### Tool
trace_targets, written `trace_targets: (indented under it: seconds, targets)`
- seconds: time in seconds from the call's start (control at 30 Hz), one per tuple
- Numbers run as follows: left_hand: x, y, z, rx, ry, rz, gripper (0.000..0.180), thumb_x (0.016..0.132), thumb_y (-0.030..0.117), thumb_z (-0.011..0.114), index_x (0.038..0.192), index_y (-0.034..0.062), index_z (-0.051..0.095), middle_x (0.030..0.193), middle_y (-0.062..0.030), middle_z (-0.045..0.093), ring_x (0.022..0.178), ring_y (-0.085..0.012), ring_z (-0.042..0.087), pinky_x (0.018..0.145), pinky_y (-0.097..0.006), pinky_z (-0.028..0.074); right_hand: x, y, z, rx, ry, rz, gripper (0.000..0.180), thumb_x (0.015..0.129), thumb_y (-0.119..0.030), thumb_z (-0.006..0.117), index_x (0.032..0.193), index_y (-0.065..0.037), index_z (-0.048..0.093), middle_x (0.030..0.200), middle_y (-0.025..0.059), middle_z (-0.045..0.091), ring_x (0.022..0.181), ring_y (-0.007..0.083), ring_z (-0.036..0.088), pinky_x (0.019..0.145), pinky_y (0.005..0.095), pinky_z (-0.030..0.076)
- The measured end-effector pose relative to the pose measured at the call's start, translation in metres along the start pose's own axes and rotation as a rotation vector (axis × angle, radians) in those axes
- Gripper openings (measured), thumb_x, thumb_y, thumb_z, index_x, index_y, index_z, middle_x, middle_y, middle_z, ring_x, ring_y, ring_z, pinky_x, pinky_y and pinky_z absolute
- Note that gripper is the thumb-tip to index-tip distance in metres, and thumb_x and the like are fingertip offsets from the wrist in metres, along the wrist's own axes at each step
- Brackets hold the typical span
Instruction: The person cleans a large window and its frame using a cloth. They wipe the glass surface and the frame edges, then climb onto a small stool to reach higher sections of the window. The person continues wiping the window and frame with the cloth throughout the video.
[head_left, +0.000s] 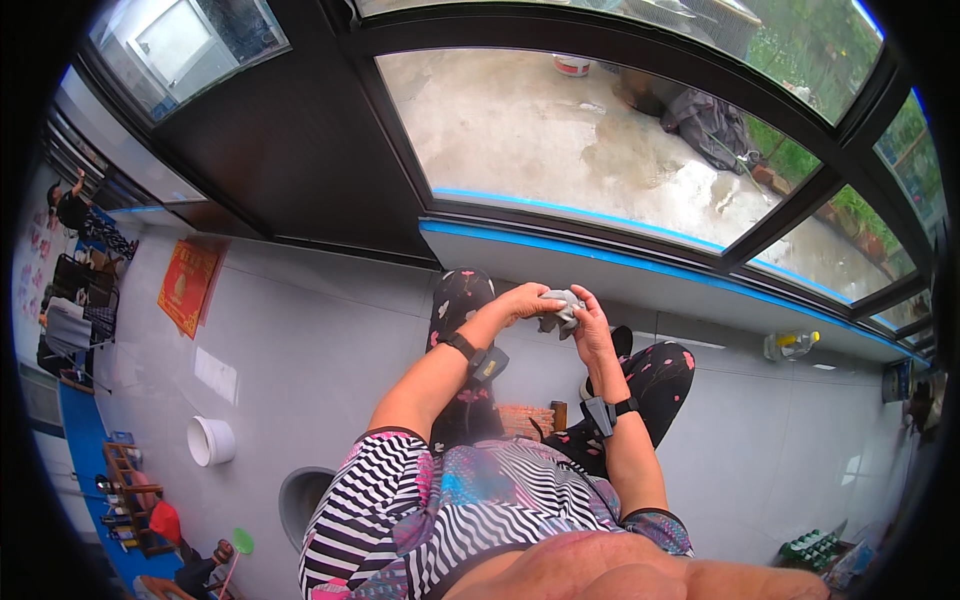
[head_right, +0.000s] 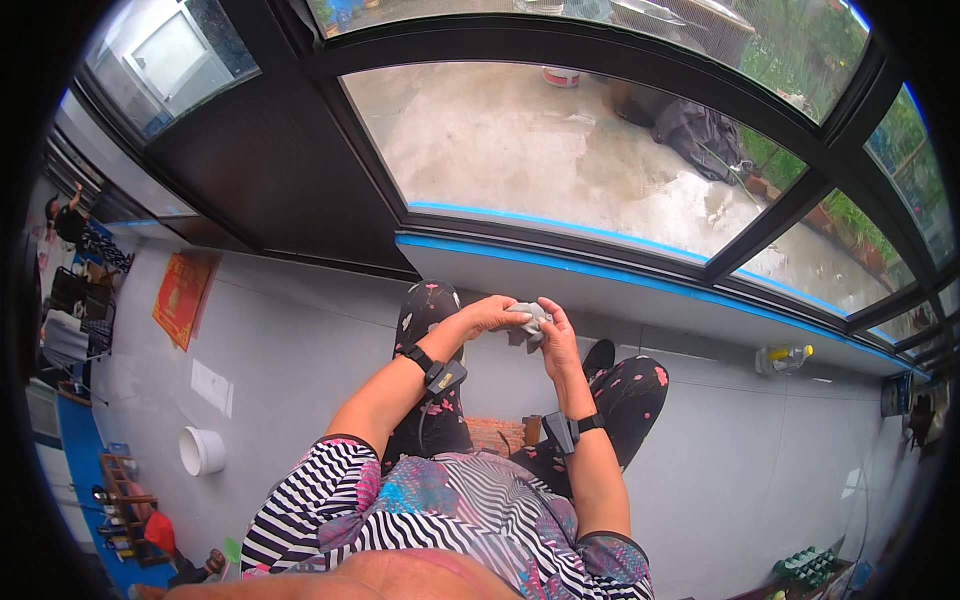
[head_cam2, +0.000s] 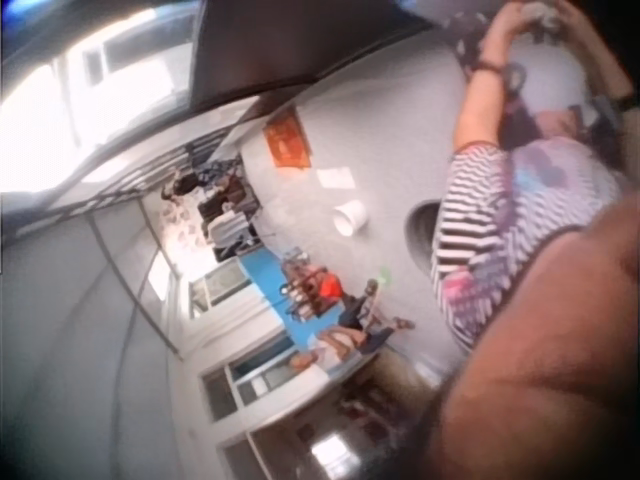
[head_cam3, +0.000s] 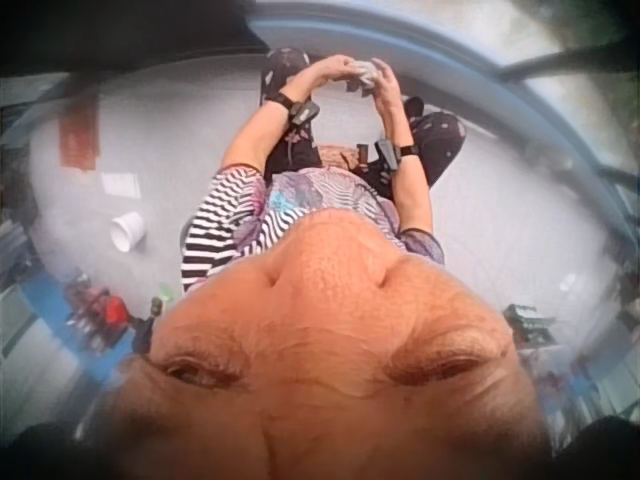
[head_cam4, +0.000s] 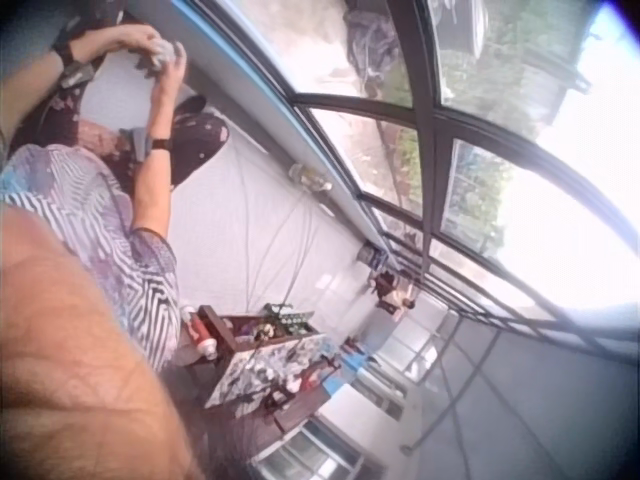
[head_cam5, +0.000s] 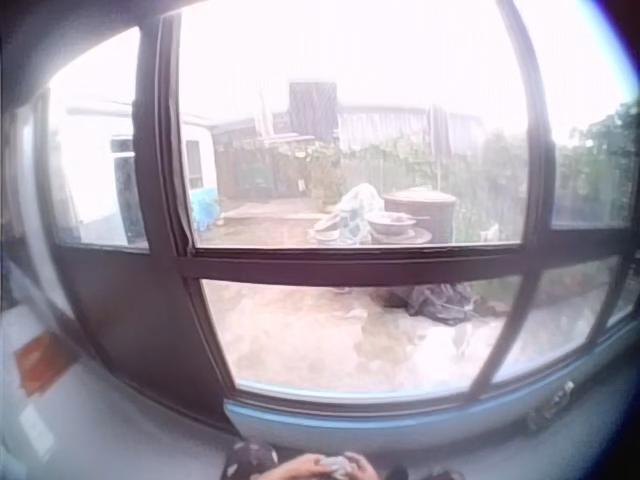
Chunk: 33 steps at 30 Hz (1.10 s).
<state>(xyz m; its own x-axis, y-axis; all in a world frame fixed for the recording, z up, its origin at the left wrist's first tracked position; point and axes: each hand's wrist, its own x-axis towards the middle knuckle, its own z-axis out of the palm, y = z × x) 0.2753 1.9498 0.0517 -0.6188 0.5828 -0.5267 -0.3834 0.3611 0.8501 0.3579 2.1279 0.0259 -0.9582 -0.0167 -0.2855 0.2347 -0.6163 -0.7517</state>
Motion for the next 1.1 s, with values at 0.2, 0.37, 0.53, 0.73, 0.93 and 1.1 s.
trace_targets:
  seconds: [0.2,0.37,0.53,0.73,0.93,1.1]
  targets:
    - [0.001,0.000,0.009,-0.039,-0.092,-0.016,0.047,0.082,0.046,0.078,0.107,0.0070,0.071,0.089,-0.0011,0.067,0.077,-0.0094,0.058,0.066,-0.026,0.045,-0.001,-0.003,-0.038,-0.136,0.212,-0.003,0.033,0.093,-0.007,0.057,0.126,-0.010,0.061,0.105,0.0034,0.067,0.086,0.0115,0.063,0.074,0.0246,0.052]
    - [-0.005,0.001,0.002,-0.301,-0.076,0.049,0.042,0.084,0.040,0.077,0.108,0.0075,0.068,0.094,-0.0047,0.070,0.085,-0.0101,0.062,0.072,-0.026,0.049,-0.004,0.000,-0.046,-0.370,0.431,-0.103,0.031,0.096,-0.016,0.056,0.127,-0.012,0.060,0.109,-0.0030,0.065,0.092,0.0061,0.057,0.077,0.0230,0.044]
    - [0.006,-0.016,-0.010,-0.130,-0.123,0.083,0.050,0.083,0.033,0.078,0.121,0.0073,0.059,0.101,-0.0025,0.066,0.088,-0.0116,0.061,0.073,-0.027,0.049,-0.006,0.002,-0.019,-0.445,-0.027,0.002,0.049,0.098,-0.034,0.062,0.141,-0.016,0.049,0.130,-0.0023,0.058,0.114,0.0100,0.054,0.090,0.0292,0.045]
    - [0.007,-0.023,-0.009,-0.170,-0.133,0.123,0.035,0.085,0.030,0.074,0.111,0.0088,0.062,0.097,-0.0006,0.064,0.089,-0.0105,0.057,0.081,-0.028,0.046,-0.003,-0.001,-0.010,-0.406,-0.089,0.022,0.048,0.094,-0.024,0.067,0.137,-0.008,0.052,0.110,-0.0003,0.065,0.093,0.0064,0.058,0.075,0.0206,0.044]
    - [0.002,-0.014,-0.013,-0.184,-0.007,0.108,0.031,0.086,0.034,0.073,0.105,0.0099,0.064,0.091,0.0014,0.062,0.084,-0.0087,0.056,0.075,-0.026,0.046,0.002,-0.003,-0.020,-0.406,0.003,-0.011,0.024,0.094,-0.017,0.065,0.115,-0.006,0.065,0.094,-0.0028,0.066,0.079,0.0042,0.056,0.067,0.0194,0.041]
    - [0.007,-0.025,-0.017,-0.221,-0.074,0.193,0.030,0.087,0.039,0.075,0.097,0.0120,0.066,0.082,0.0047,0.059,0.073,-0.0064,0.053,0.062,-0.023,0.042,0.007,0.008,-0.025,-0.331,-0.030,0.033,0.024,0.097,-0.023,0.062,0.115,-0.008,0.067,0.093,-0.0051,0.066,0.075,0.0022,0.055,0.064,0.0186,0.041]
